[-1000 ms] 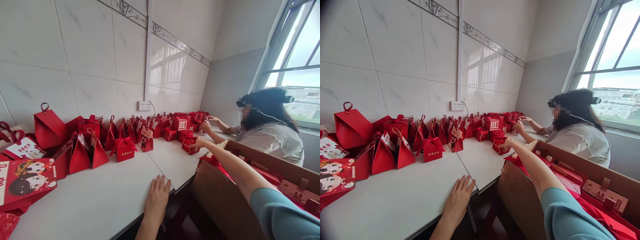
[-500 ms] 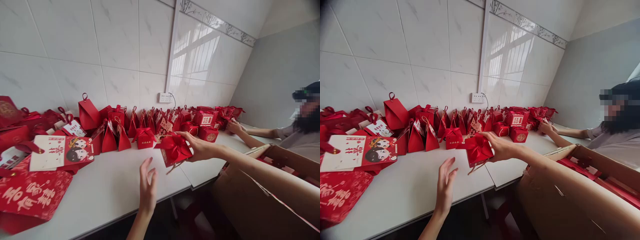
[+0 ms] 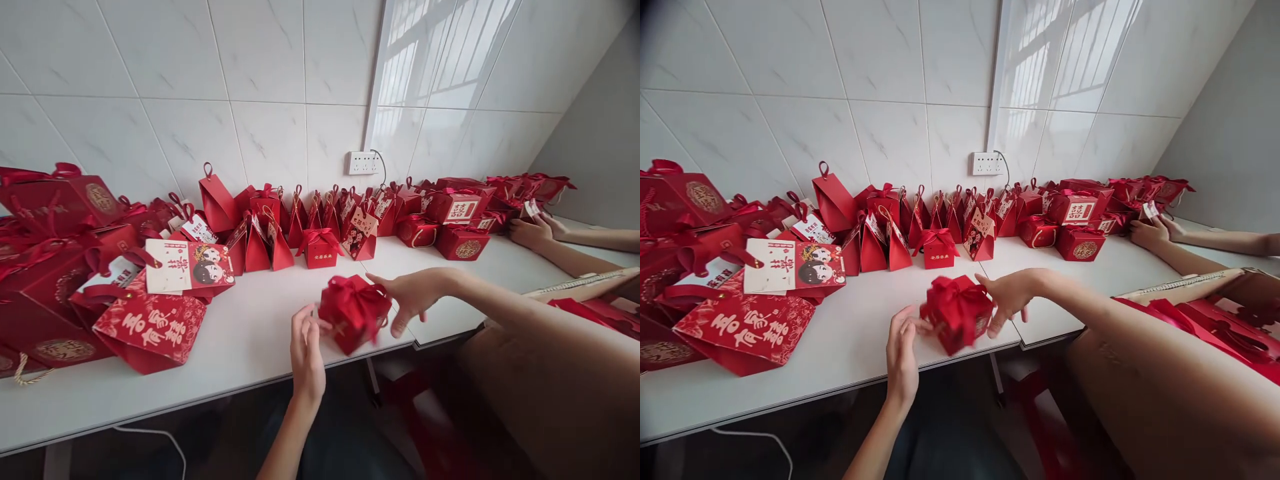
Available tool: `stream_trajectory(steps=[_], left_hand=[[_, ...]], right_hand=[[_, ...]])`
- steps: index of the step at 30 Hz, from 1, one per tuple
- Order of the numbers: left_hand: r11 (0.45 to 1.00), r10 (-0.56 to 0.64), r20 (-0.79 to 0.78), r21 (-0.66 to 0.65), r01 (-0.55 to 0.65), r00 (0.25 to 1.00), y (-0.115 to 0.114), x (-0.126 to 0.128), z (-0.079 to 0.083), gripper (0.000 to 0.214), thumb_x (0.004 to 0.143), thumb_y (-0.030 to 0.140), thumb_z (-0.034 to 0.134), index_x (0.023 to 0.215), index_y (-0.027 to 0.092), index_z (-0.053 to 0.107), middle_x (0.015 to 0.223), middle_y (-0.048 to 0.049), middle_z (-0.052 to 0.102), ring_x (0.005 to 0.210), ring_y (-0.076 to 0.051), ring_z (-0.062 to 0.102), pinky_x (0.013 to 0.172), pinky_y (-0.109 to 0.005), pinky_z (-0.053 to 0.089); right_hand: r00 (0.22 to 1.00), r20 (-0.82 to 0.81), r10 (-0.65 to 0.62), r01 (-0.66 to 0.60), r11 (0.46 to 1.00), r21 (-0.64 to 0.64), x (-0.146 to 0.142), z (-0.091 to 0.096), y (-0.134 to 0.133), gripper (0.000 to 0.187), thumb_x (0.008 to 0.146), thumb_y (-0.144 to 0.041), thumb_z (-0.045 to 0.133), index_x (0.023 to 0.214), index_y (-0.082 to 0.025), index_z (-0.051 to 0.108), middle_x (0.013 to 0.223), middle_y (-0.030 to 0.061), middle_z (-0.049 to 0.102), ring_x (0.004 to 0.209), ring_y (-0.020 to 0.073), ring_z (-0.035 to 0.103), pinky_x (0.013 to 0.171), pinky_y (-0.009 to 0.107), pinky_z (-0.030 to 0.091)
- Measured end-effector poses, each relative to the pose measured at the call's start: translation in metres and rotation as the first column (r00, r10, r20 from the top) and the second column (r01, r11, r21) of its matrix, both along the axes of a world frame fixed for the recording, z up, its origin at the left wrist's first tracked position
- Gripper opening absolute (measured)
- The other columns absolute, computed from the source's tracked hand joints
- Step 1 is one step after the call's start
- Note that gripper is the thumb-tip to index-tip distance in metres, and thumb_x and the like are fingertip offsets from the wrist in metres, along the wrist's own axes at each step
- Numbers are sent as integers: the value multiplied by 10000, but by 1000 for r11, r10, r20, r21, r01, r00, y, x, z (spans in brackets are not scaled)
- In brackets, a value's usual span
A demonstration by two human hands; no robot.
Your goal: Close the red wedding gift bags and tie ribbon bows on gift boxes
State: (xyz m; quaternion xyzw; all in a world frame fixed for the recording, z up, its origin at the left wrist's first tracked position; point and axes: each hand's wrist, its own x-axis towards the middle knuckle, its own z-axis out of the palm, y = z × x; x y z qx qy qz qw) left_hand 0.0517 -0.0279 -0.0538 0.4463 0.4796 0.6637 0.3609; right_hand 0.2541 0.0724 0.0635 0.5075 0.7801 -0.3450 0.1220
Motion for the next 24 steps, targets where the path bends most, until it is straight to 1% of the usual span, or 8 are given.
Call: stream_trajectory(steps=[3, 9, 13, 16, 18, 20, 22, 24], left_hand=[[996, 32, -21, 84, -30, 999, -8, 3, 0, 319, 881, 443, 476, 1034, 175, 556, 687, 2, 573, 645, -154, 593, 657, -286, 491], [988, 151, -226, 61, -140, 962, 16, -12, 14, 265, 844, 416, 529, 975, 200, 610, 960, -59, 567, 902, -185, 552, 790, -304, 453], [1000, -24, -288, 9, 28, 957, 29, -15, 28, 382, 791, 468, 604, 1078, 218, 579, 1207, -93, 566, 1130, -245, 538, 924, -366, 448], [982, -186, -345, -106, 159, 920, 28, -12, 34, 562, 727, 485, 678, 1180, 218, 481, 1274, -109, 546, 1190, -257, 527, 977, -398, 445], [968, -228, -341, -176, 177, 912, 25, -12, 34, 584, 700, 497, 699, 1150, 212, 459, 1205, -107, 574, 1091, -246, 585, 895, -376, 492], [958, -243, -326, -226, 174, 914, 23, -15, 33, 512, 701, 532, 685, 1037, 203, 482, 1076, -80, 601, 896, -207, 629, 763, -330, 514], [954, -252, -336, -242, 175, 907, 23, -20, 32, 440, 713, 565, 662, 885, 196, 495, 911, -32, 594, 721, -155, 594, 655, -280, 484], [956, -265, -366, -220, 194, 892, 25, -26, 32, 408, 733, 572, 637, 770, 196, 483, 748, 13, 545, 626, -124, 532, 594, -247, 439]], right_hand=[[997, -78, -18, 21, 999, 35, 0, 3, 0, 1281, 600, -370, 816, 1546, -153, -19, 1134, 151, 688, 590, 164, 684, 522, 240, 553], [997, 83, -2, -3, 998, 66, 0, 34, 14, 997, 635, -410, 795, 1489, -189, 331, 1263, 152, 632, 791, 226, 705, 631, 300, 576], [975, 136, -175, 139, 961, 238, -7, 51, -5, 585, 829, -606, 562, 1029, -71, 687, 947, 174, 723, 684, 232, 690, 587, 318, 532], [971, 129, -203, 159, 944, 290, -11, 32, -33, 678, 871, -708, 381, 632, -129, 641, 676, 136, 695, 563, 217, 639, 605, 347, 483], [982, 66, -176, 152, 950, 273, -10, 8, -48, 652, 879, -697, 380, 557, -165, 575, 635, 107, 675, 599, 213, 623, 647, 345, 463], [971, -170, -169, 203, 957, 206, -7, -17, -56, 594, 873, -684, 414, 612, -174, 571, 685, 81, 672, 640, 195, 612, 651, 318, 459], [863, -478, -162, 240, 965, 106, -4, -39, -57, 571, 828, -712, 472, 682, -172, 584, 722, 61, 650, 688, 183, 601, 682, 306, 472], [649, -734, -199, 247, 968, -44, -2, -56, -55, 583, 769, -742, 537, 693, -165, 583, 718, 41, 613, 714, 173, 588, 735, 318, 490]])
